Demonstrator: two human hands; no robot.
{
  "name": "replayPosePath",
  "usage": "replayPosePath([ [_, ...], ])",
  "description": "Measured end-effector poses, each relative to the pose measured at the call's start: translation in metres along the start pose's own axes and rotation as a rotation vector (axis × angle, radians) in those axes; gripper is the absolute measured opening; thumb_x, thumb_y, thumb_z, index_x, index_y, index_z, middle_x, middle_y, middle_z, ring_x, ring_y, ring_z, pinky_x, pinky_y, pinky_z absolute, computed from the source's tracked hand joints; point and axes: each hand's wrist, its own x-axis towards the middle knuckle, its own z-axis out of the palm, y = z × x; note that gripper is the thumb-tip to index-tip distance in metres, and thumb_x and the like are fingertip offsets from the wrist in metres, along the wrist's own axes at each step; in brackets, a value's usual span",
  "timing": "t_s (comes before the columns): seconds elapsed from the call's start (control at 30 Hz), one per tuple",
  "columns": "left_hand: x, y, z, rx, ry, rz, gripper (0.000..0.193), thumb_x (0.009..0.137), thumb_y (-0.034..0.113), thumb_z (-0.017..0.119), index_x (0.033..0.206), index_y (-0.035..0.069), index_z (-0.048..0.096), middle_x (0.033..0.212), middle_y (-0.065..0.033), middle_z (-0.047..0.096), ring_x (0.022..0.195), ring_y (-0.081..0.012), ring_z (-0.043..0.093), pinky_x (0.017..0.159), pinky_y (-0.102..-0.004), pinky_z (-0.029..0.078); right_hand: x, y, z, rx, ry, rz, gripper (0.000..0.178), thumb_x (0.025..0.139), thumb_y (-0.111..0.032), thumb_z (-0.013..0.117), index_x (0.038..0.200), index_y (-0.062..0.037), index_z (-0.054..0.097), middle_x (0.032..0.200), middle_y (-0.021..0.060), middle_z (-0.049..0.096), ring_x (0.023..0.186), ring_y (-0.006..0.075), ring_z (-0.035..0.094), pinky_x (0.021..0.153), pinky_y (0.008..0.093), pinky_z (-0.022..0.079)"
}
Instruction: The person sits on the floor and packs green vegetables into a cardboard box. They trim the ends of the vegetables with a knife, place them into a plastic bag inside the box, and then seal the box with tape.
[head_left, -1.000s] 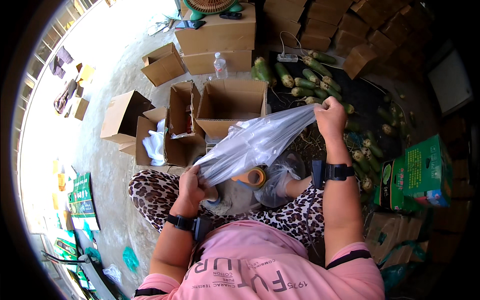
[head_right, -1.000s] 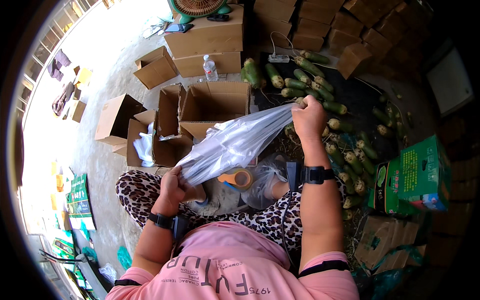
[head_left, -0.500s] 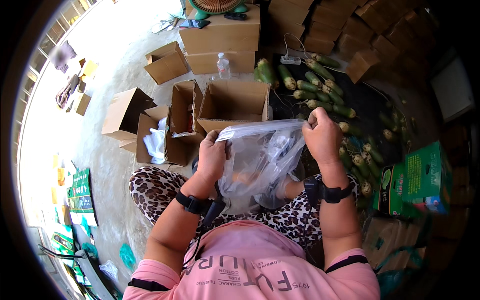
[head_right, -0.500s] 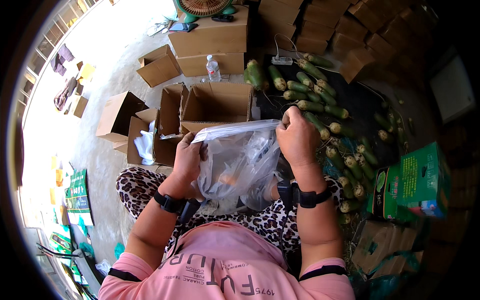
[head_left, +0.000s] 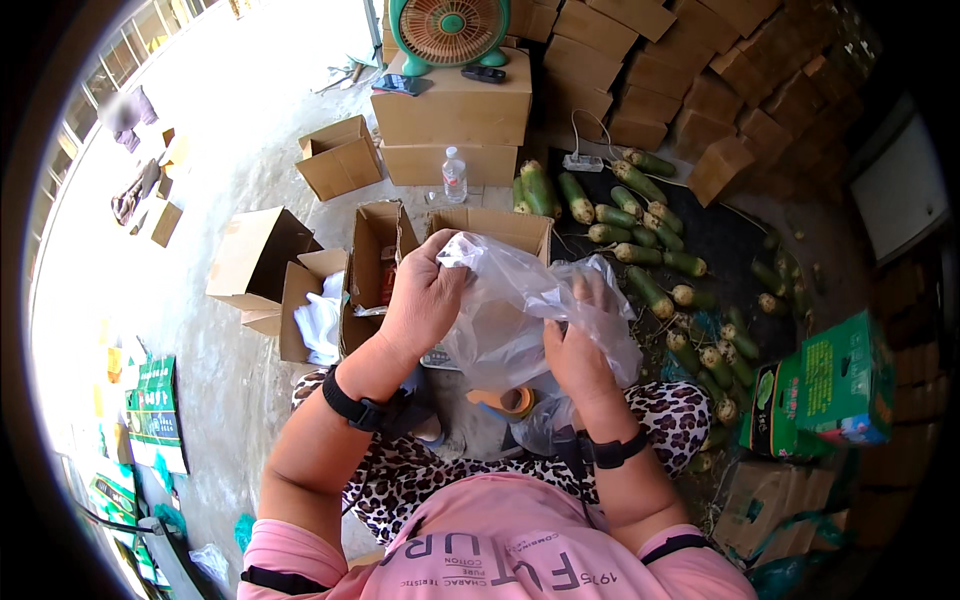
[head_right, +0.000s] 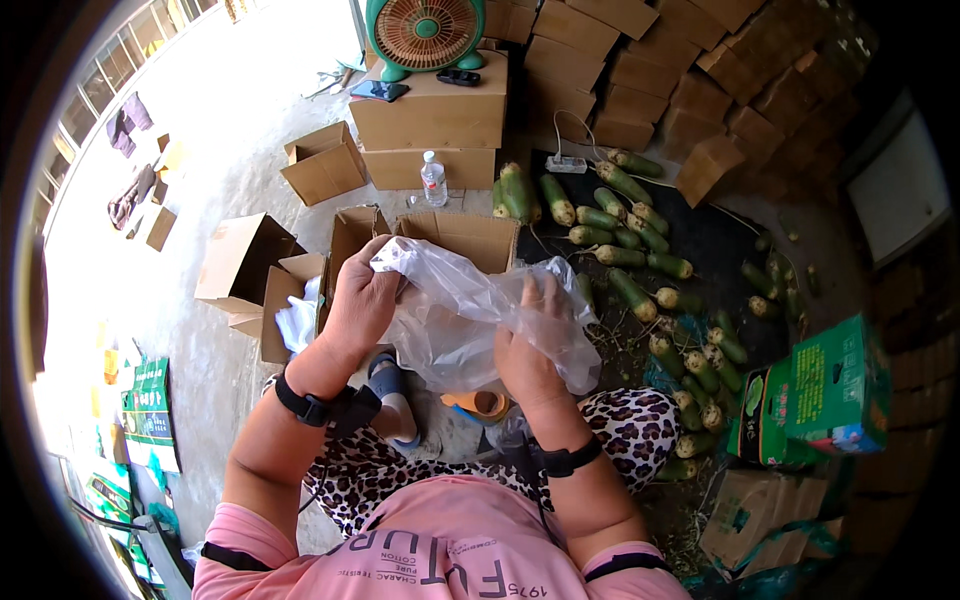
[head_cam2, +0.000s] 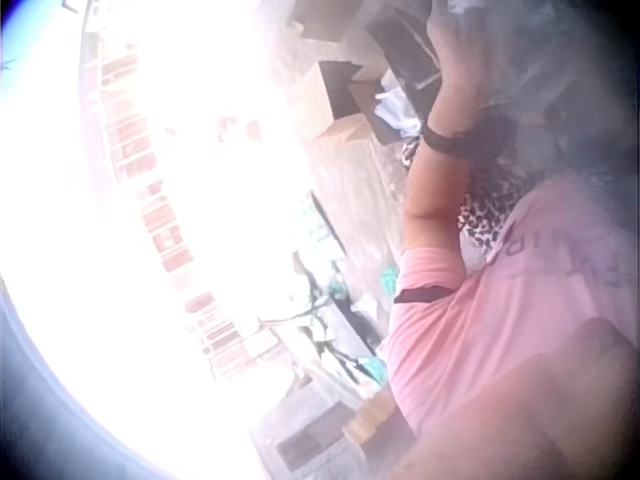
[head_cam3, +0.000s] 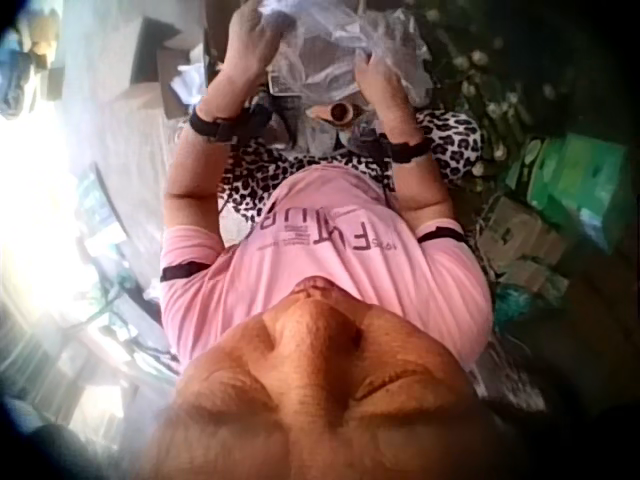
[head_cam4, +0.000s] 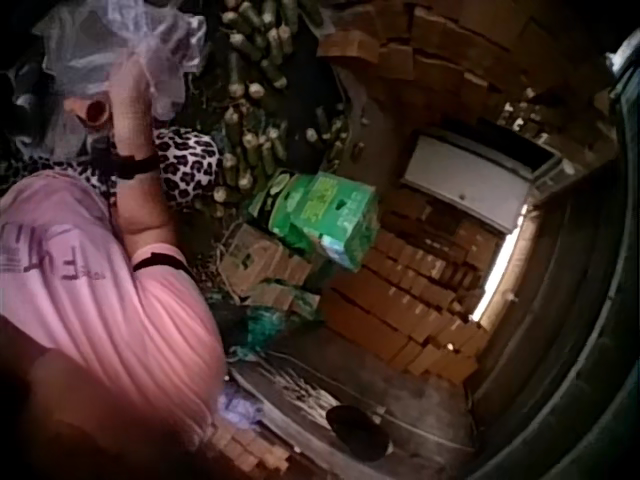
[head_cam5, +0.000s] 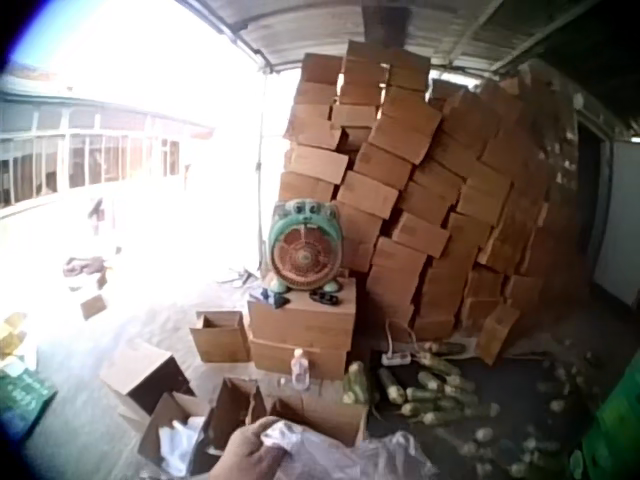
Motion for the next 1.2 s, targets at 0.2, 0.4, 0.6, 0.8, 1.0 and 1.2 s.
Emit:
replayPosePath([
  [0.2,0.034,-0.028,-0.048,0.148,0.133,0.037,0.028,0.094,0.004,0.049,0.119,-0.006,0.056,0.089,-0.0044,0.063,0.081,-0.0116,0.059,0.073,-0.0253,0.049,0.079,-0.031,0.021,0.226,-0.032,0.069,0.036,0.084,-0.019,0.06,0.114,0.0029,0.059,0.114,0.0294,0.061,0.109,0.0419,0.059,0.093,0.0502,0.047],
  [0.4,0.07,-0.043,-0.081,0.557,0.356,0.291,0.026,0.088,0.005,0.057,0.111,-0.005,0.063,0.101,-0.0181,0.062,0.092,-0.0343,0.062,0.084,-0.0347,0.049,0.156,-0.045,0.109,-0.208,-0.713,0.0,0.038,0.09,-0.028,0.056,0.12,-0.0058,0.064,0.114,0.0207,0.066,0.109,0.0402,0.061,0.094,0.0453,0.048],
  [0.6,0.091,-0.055,-0.094,0.458,0.269,0.073,0.024,0.083,0.003,0.06,0.105,-0.002,0.068,0.097,-0.0225,0.07,0.089,-0.0324,0.069,0.08,-0.0354,0.053,0.179,-0.024,0.191,-0.463,-0.948,-0.099,0.036,0.087,-0.032,0.057,0.117,-0.0139,0.068,0.119,0.0156,0.066,0.106,0.0333,0.065,0.086,0.0436,0.052],
  [0.8,0.098,-0.066,-0.109,0.39,0.262,-0.019,0.023,0.082,0.0,0.062,0.104,-0.005,0.066,0.095,-0.0192,0.071,0.086,-0.0252,0.07,0.079,-0.0328,0.053,0.183,0.003,0.266,-0.474,-1.118,-0.077,0.036,0.088,-0.031,0.057,0.118,-0.0139,0.067,0.122,0.0159,0.065,0.109,0.0331,0.064,0.088,0.0432,0.052],
  [1.0,0.124,-0.084,-0.123,-0.363,0.191,-0.518,0.013,0.088,0.001,0.059,0.1,0.001,0.059,0.084,-0.0051,0.063,0.072,-0.0133,0.061,0.065,-0.0266,0.05,0.16,0.048,0.299,-0.361,-1.22,-0.002,0.036,0.088,-0.03,0.056,0.118,-0.0138,0.067,0.124,0.0162,0.064,0.112,0.0328,0.063,0.089,0.0427,0.051],
  [1.2,0.155,-0.125,-0.12,0.022,0.161,-0.353,0.021,0.088,0.014,0.068,0.099,-0.004,0.062,0.084,-0.0074,0.064,0.067,-0.0127,0.058,0.062,-0.0286,0.049,0.151,0.067,0.311,-0.201,-1.201,0.052,0.037,0.089,-0.03,0.055,0.119,-0.0138,0.067,0.126,0.0164,0.063,0.114,0.0326,0.062,0.091,0.0423,0.05],
])
